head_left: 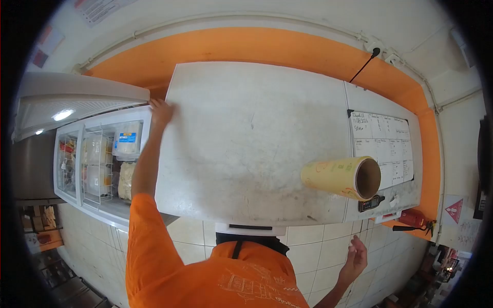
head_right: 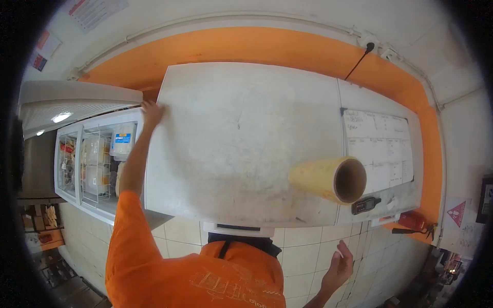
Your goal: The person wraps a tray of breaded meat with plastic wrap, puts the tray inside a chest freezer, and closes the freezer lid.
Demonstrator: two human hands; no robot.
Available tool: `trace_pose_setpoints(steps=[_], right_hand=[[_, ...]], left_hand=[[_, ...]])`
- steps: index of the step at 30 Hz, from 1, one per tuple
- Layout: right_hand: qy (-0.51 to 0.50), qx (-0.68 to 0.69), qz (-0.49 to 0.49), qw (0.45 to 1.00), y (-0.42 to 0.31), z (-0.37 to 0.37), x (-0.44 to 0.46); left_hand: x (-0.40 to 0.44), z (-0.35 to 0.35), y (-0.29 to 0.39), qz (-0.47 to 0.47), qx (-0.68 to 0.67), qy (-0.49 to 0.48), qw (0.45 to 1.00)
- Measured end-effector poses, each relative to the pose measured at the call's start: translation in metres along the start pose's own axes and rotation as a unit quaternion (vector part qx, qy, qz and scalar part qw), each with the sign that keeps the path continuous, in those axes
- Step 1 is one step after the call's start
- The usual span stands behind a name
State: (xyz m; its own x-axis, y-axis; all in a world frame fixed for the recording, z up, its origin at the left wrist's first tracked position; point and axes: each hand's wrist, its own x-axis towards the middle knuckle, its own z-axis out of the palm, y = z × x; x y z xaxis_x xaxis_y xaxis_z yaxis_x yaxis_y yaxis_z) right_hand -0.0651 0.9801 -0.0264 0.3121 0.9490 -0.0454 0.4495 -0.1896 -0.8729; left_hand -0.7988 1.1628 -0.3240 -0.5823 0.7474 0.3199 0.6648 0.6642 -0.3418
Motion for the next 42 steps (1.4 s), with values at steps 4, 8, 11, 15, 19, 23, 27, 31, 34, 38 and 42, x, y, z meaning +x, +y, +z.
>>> trace_pose_setpoints(steps=[4, 8, 11, 15, 19, 23, 27, 31, 34, 38, 42], right_hand=[[0.04, -0.005, 0.074, 0.996, 0.012, 0.006, -0.001], [0.046, 0.019, 0.037, 0.998, -0.011, 0.023, 0.01], [0.058, -0.006, 0.009, 0.998, -0.014, 0.014, 0.015], [0.076, -0.076, 0.036, 0.994, -0.004, -0.001, 0.008], [0.127, -0.055, 0.025, 0.99, -0.005, 0.017, 0.015], [0.15, 0.036, -0.013, 0.988, -0.006, 0.033, 0.028], [-0.193, 0.043, 0.068, 0.978, 0.007, 0.091, -0.003], [-0.505, -0.096, -0.092, 0.853, 0.035, 0.173, -0.066], [-0.49, -0.156, -0.199, 0.834, 0.082, 0.207, -0.107], [-0.491, -0.327, -0.25, 0.768, 0.111, 0.241, -0.135], [-0.441, -0.408, -0.228, 0.766, 0.131, 0.275, -0.162]], left_hand=[[-0.027, -0.127, 0.092, 0.138, -0.407, -0.017, 0.903], [-0.191, -0.199, 0.183, 0.512, -0.518, -0.1, 0.678], [-0.177, -0.187, 0.178, 0.588, -0.481, -0.191, 0.622], [0.068, -0.045, 0.065, 0.153, -0.085, -0.202, 0.964], [0.059, -0.157, 0.005, 0.112, -0.243, 0.112, 0.957], [-0.042, -0.29, -0.051, 0.087, -0.346, -0.05, 0.933], [-0.033, -0.345, -0.214, 0.018, -0.194, 0.364, 0.911], [0.05, -0.468, -0.407, 0.035, -0.09, 0.407, 0.908], [0.096, -0.459, -0.492, 0.0, -0.27, 0.25, 0.93], [0.162, -0.373, -0.636, 0.096, -0.42, 0.064, 0.9], [0.183, -0.36, -0.622, 0.11, -0.15, 0.131, 0.974]])
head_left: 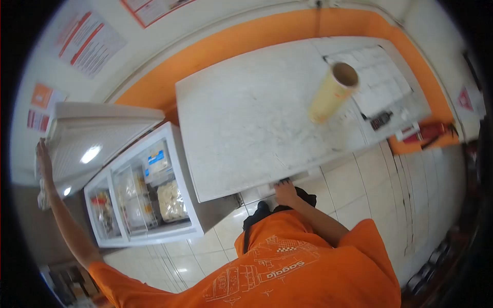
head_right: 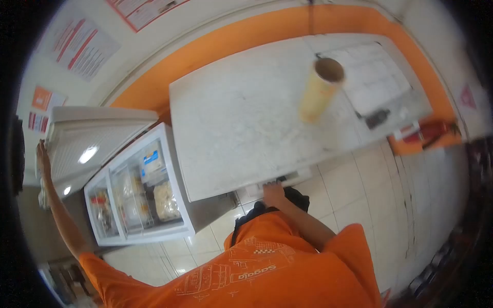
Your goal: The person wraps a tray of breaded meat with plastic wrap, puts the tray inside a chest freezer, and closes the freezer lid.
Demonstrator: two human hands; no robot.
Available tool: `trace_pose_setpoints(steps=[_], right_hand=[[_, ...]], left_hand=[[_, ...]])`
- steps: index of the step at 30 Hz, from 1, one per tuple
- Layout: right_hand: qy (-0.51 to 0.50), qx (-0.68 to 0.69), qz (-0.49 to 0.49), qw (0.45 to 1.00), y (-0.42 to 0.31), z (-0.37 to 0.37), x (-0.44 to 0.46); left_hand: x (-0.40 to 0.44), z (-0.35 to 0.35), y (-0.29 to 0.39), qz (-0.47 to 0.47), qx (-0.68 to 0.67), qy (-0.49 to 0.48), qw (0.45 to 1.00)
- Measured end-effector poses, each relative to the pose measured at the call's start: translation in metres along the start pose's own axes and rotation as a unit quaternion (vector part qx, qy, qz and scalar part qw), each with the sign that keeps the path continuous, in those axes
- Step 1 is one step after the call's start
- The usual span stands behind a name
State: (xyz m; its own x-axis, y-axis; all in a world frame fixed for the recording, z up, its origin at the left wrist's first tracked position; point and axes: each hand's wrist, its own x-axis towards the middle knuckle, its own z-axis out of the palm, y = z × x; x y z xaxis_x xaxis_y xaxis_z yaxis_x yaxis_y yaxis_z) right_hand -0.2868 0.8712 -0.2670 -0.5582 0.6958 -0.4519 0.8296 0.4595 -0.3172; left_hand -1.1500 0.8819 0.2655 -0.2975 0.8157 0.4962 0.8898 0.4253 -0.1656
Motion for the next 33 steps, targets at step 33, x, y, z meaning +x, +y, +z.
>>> trace_pose_setpoints(steps=[33], right_hand=[[0.165, -0.131, 0.106, 0.972, 0.002, 0.044, -0.049]], left_hand=[[0.013, -0.017, -0.007, 0.087, 0.051, 0.038, 0.994]])
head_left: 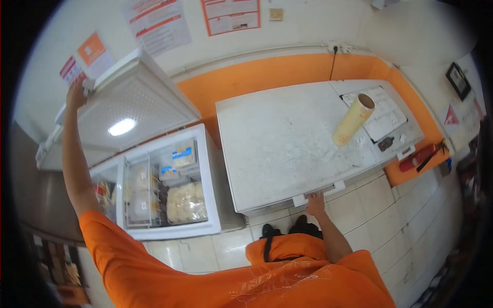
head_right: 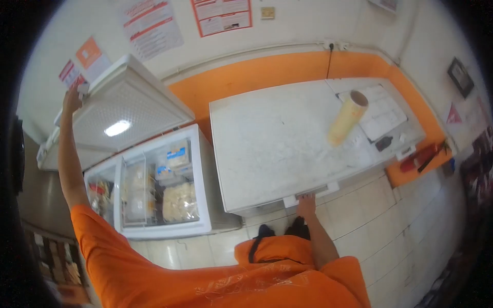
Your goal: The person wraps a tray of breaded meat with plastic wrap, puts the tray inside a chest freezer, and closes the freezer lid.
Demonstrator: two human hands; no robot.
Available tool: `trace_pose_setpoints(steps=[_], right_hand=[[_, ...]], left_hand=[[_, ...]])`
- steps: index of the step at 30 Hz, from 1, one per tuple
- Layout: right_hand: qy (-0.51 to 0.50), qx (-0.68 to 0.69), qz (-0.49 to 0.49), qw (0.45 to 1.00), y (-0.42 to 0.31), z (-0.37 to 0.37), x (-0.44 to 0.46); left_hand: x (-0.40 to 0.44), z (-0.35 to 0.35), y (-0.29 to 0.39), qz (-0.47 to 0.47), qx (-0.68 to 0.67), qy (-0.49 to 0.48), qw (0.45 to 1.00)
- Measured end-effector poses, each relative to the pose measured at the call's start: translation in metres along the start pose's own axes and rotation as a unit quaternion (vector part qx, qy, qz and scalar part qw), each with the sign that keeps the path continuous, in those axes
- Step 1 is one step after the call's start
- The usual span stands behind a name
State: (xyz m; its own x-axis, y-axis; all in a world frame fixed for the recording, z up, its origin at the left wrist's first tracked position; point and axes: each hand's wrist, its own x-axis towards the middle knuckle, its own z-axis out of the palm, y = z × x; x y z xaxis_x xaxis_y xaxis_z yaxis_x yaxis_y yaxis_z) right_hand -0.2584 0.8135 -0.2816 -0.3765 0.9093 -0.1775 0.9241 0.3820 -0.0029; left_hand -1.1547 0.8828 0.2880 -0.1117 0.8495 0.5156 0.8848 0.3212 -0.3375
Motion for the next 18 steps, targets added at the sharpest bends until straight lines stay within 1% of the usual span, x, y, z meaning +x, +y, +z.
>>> trace_pose_setpoints(steps=[2, 4, 5, 6, 7, 8, 9, 10, 12, 13, 14, 15, 16, 18], right_hand=[[-0.044, 0.051, 0.008, 0.998, 0.002, -0.014, -0.005], [-0.041, 0.055, -0.009, 0.998, 0.008, -0.008, -0.002], [-0.034, 0.045, -0.003, 0.998, 0.007, -0.011, 0.0], [-0.033, 0.036, -0.002, 0.999, 0.005, -0.01, -0.005], [-0.043, 0.037, -0.021, 0.998, 0.004, -0.01, -0.007], [-0.027, 0.047, -0.003, 0.999, 0.004, -0.01, -0.006], [-0.011, 0.057, 0.013, 0.998, 0.003, -0.011, -0.004], [-0.02, 0.059, -0.007, 0.998, 0.002, -0.012, -0.003], [-0.031, 0.03, 0.026, 0.999, 0.001, -0.011, 0.0], [-0.036, 0.034, 0.013, 0.999, -0.002, -0.01, 0.001], [-0.012, 0.045, 0.019, 0.999, -0.003, -0.01, 0.001], [0.011, 0.057, 0.03, 0.998, -0.001, -0.008, -0.001], [0.008, 0.065, 0.032, 0.997, 0.001, -0.006, 0.0], [0.039, 0.058, 0.031, 0.997, 0.0, 0.004, -0.002]], left_hand=[[-0.032, -0.013, 0.024, -0.008, 0.021, -0.003, 1.0], [-0.051, -0.028, 0.03, -0.035, -0.002, -0.082, 0.996], [-0.064, -0.043, 0.043, -0.044, 0.003, -0.089, 0.995], [-0.089, -0.064, 0.06, -0.04, -0.056, -0.132, 0.989], [-0.111, -0.08, 0.076, -0.046, -0.079, -0.16, 0.983], [-0.134, -0.097, 0.092, -0.053, -0.1, -0.188, 0.976], [-0.152, -0.109, 0.105, -0.024, -0.142, -0.212, 0.967], [-0.169, -0.119, 0.109, 0.004, -0.184, -0.233, 0.955], [-0.203, -0.116, 0.105, -0.03, -0.176, -0.261, 0.949], [-0.222, -0.101, 0.102, -0.05, -0.18, -0.278, 0.942], [-0.25, -0.06, 0.066, 0.121, -0.155, -0.163, 0.967], [-0.264, -0.079, 0.091, 0.017, -0.146, -0.319, 0.936], [-0.287, -0.069, 0.092, -0.055, -0.09, -0.372, 0.922], [-0.34, -0.063, 0.113, -0.039, -0.091, -0.333, 0.938]])
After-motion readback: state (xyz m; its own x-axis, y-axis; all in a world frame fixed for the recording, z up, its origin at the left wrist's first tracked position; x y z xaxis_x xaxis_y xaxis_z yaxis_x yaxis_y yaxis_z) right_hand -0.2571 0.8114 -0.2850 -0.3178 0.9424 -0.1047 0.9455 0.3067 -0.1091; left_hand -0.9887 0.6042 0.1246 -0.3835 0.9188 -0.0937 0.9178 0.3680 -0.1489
